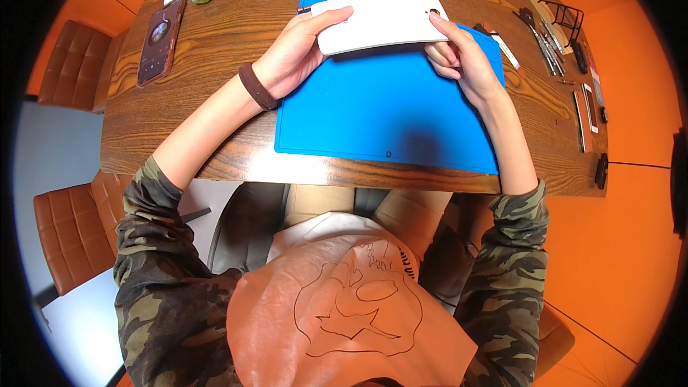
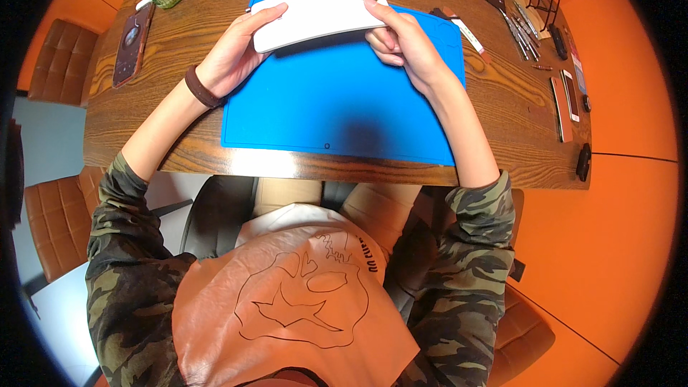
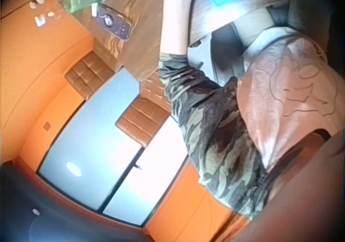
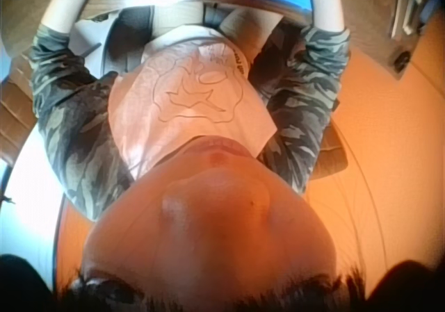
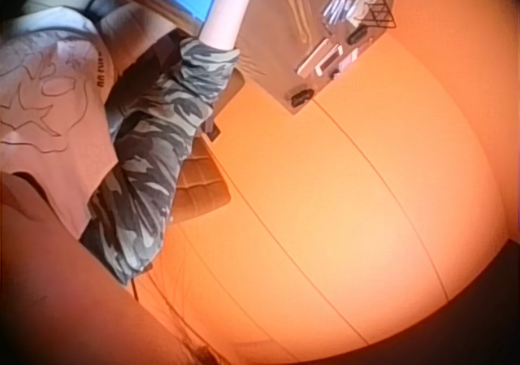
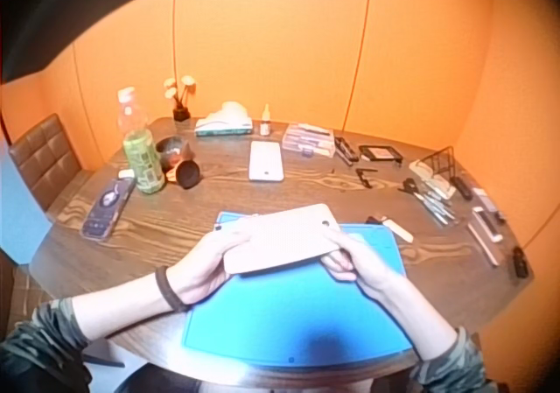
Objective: The person uses a screwdriver to remove screws from a disassembled smartphone motherboard placed on a blue mat. They then place a yellow protective sheet over the board, flip the device, and continue unscrewing components from the other side.
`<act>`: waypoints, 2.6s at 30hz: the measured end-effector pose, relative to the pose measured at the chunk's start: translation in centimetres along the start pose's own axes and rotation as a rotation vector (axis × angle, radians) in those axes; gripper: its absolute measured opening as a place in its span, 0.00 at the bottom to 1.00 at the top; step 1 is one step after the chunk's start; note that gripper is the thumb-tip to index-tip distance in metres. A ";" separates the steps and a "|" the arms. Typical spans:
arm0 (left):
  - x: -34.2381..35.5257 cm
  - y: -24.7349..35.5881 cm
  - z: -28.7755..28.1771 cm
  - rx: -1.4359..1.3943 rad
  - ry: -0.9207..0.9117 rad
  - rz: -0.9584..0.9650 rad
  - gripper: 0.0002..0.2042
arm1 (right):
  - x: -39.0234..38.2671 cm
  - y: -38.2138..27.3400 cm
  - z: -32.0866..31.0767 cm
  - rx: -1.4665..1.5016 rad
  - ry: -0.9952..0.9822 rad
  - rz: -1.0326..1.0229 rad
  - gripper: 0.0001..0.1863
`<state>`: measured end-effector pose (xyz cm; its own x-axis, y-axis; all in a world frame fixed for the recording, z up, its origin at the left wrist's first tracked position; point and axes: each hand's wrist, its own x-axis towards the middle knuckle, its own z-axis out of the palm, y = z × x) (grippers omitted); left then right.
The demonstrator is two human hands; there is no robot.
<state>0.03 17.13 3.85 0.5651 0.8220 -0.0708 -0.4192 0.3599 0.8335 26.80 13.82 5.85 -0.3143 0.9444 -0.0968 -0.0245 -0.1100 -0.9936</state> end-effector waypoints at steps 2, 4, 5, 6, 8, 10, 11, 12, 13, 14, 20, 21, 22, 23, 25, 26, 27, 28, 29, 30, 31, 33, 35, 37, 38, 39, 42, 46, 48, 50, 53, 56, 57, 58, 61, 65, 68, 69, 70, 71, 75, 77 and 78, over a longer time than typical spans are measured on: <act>0.0 0.0 0.1 0.007 0.008 -0.005 0.18 | 0.1 0.2 -0.1 0.014 0.006 0.011 0.34; -0.1 0.0 0.2 0.046 0.009 -0.008 0.20 | 0.1 0.3 -0.2 0.022 -0.014 -0.002 0.32; -0.2 0.0 0.3 0.044 0.012 -0.006 0.20 | 0.1 0.3 -0.2 0.026 -0.023 -0.002 0.32; -0.2 0.0 0.5 0.042 0.015 -0.003 0.20 | 0.1 0.3 -0.2 0.028 -0.027 -0.012 0.32; -0.2 0.1 0.6 0.027 0.028 -0.009 0.19 | 0.0 0.2 -0.1 0.036 -0.027 -0.028 0.32; -0.1 0.3 0.5 -0.018 0.014 -0.016 0.18 | 0.0 0.0 0.1 0.048 -0.020 -0.039 0.32; 0.0 0.4 0.4 -0.070 0.007 -0.044 0.18 | -0.1 0.0 0.2 0.059 0.011 -0.041 0.33; 0.1 0.6 0.4 -0.141 -0.035 -0.060 0.18 | -0.1 0.0 0.3 0.070 0.042 -0.043 0.33; 0.1 0.6 0.3 -0.176 0.003 -0.078 0.18 | -0.1 0.0 0.4 0.079 0.055 -0.052 0.33; 0.1 0.6 0.3 -0.161 -0.031 -0.068 0.19 | -0.1 0.0 0.5 0.074 0.085 -0.034 0.33; 0.0 0.0 0.6 -0.024 0.060 -0.043 0.21 | 0.0 0.2 0.1 0.065 0.047 -0.036 0.32; 0.0 -0.1 0.5 -0.016 0.061 -0.046 0.22 | 0.1 0.2 0.0 0.086 0.009 -0.041 0.30; 0.0 -0.1 0.5 -0.026 0.034 -0.028 0.23 | 0.1 0.1 -0.1 0.080 0.041 -0.020 0.29; 0.0 -0.1 0.4 -0.039 0.046 -0.044 0.24 | 0.1 0.2 -0.1 0.105 0.013 -0.066 0.26; 0.1 -0.1 0.3 -0.107 0.012 -0.036 0.24 | 0.1 0.5 0.2 0.096 0.051 -0.108 0.23; 0.1 -0.1 0.3 -0.065 -0.031 -0.031 0.24 | 0.2 0.6 0.3 0.111 -0.021 -0.054 0.25; 0.1 -0.1 0.3 -0.032 -0.076 -0.033 0.25 | 0.3 0.9 0.6 0.039 -0.014 -0.089 0.25; 0.1 0.0 0.2 0.027 -0.062 -0.067 0.25 | 0.4 1.1 0.9 -0.051 0.039 -0.103 0.26; 0.1 -0.1 0.4 0.075 -0.127 -0.051 0.24 | 0.6 1.3 1.1 -0.143 0.093 -0.117 0.27; 0.0 -0.2 0.4 0.179 -0.183 -0.057 0.23 | 0.9 1.4 1.2 -0.084 0.118 -0.118 0.26; -0.1 -0.4 0.6 0.287 -0.201 -0.054 0.22 | 1.3 1.4 1.0 -0.045 0.147 -0.128 0.25; -0.2 -0.9 1.0 0.349 -0.273 -0.017 0.18 | 2.7 1.1 -0.2 0.026 0.160 -0.167 0.23; -0.3 -1.1 1.1 0.294 -0.233 -0.027 0.18 | 4.8 0.1 -2.7 -0.015 0.310 -0.132 0.19; -0.3 -1.2 1.2 0.325 -0.225 -0.016 0.17 | 7.7 -0.9 -6.0 -0.065 0.357 -0.101 0.19; -0.3 -1.2 1.2 0.339 -0.269 -0.006 0.16 | 9.4 -1.4 -7.8 -0.177 0.389 -0.031 0.21; -0.3 -1.2 1.2 0.371 -0.283 -0.018 0.15 | 11.2 -1.4 -9.2 -0.275 0.470 0.042 0.23; -0.4 -1.1 1.2 0.351 -0.302 -0.054 0.13 | 16.0 -1.4 -12.6 -0.598 0.478 0.093 0.23; -0.4 -1.2 1.3 0.350 -0.304 -0.061 0.13 | 20.3 -2.1 -13.1 -1.378 0.561 0.029 0.24; -0.4 -1.1 1.2 0.351 -0.310 -0.070 0.13 | 22.1 -2.2 -10.5 -1.431 0.687 -0.307 0.26; -0.3 -1.2 1.2 0.351 -0.317 -0.062 0.13 | 24.3 -2.2 -6.5 -1.345 0.519 -0.253 0.33; -0.3 -1.2 1.2 0.344 -0.314 -0.065 0.13 | 27.2 -1.3 0.0 -1.372 0.382 0.016 0.48; -0.2 -1.3 1.1 0.326 -0.304 -0.066 0.13 | 29.1 -0.7 3.5 -1.295 0.524 0.271 0.59; -0.1 -1.3 1.0 0.324 -0.296 -0.060 0.13 | 29.3 -0.9 3.4 -1.306 0.576 0.216 0.59; -0.1 -1.2 0.9 0.326 -0.279 -0.062 0.13 | 29.5 -1.1 3.4 -1.315 0.578 0.185 0.59; 0.0 -1.1 0.6 0.268 -0.296 -0.043 0.13 | 28.6 -2.0 1.9 -1.296 0.408 0.155 0.57; 0.1 -0.8 0.4 0.220 -0.272 -0.044 0.14 | 25.6 -2.0 1.1 -1.475 0.453 -0.067 0.53; 0.2 -0.7 0.4 0.211 -0.258 -0.063 0.14 | 23.4 -2.1 1.0 -1.438 0.450 -0.173 0.41; 0.3 -0.7 0.4 0.209 -0.252 -0.078 0.14 | 23.0 -2.4 0.8 -1.475 0.388 -0.143 0.37; 0.3 -0.6 0.4 0.203 -0.249 -0.089 0.14 | 22.7 -2.8 0.6 -1.508 0.326 -0.102 0.33; 0.4 -0.6 0.3 0.201 -0.240 -0.096 0.14 | 22.5 -3.3 0.2 -1.537 0.293 -0.096 0.30; 0.5 -0.3 -0.1 0.121 -0.260 -0.112 0.14 | 21.6 -4.6 -1.9 -1.427 0.273 -0.073 0.23; 0.6 -0.3 -0.3 0.114 -0.256 -0.125 0.14 | 20.1 -4.7 -2.9 -1.226 0.284 -0.096 0.20; 0.6 -0.4 -0.4 0.097 -0.270 -0.125 0.15 | 18.9 -4.7 -3.3 -1.055 0.268 -0.067 0.19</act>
<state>0.27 17.68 3.26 0.7816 0.6225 -0.0392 -0.2721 0.3970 0.8766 24.09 33.19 8.50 -0.1224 0.9895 0.0770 0.8327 0.1446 -0.5345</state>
